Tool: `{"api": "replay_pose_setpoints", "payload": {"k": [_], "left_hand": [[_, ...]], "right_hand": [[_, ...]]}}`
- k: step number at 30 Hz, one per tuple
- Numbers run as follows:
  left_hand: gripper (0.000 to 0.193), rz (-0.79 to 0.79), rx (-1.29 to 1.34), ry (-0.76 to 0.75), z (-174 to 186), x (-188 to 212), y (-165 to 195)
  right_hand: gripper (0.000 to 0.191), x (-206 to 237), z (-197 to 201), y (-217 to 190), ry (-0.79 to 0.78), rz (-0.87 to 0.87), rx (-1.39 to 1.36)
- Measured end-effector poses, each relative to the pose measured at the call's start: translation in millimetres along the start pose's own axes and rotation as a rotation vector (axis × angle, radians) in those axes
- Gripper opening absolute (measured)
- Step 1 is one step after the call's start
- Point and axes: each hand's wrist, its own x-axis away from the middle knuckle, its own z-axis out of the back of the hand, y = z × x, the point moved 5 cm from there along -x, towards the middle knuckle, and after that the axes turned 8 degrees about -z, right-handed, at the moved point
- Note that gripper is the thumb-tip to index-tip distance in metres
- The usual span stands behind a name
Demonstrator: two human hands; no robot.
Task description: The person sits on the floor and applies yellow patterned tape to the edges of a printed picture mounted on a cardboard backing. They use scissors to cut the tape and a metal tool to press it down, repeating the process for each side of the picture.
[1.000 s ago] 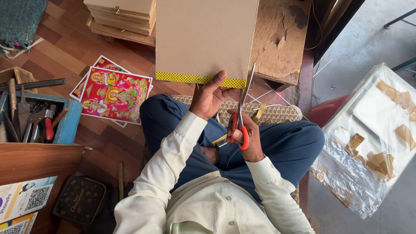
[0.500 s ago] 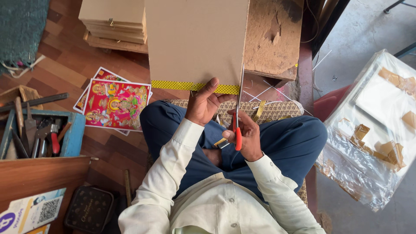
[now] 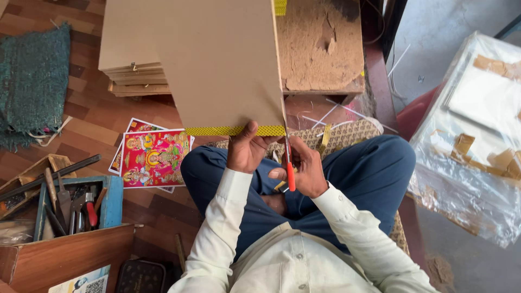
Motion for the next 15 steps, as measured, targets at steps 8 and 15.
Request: {"api": "replay_pose_setpoints", "payload": {"k": [8, 15], "left_hand": [[0.041, 0.014, 0.008, -0.018, 3.2, 2.7, 0.3], [0.042, 0.055, 0.006, -0.053, 0.9, 10.3, -2.0]], "right_hand": [[0.063, 6.9, -10.1, 10.9, 0.069, -0.008, -0.134], [0.069, -4.8, -0.3, -4.6, 0.092, 0.073, 0.113]]}}
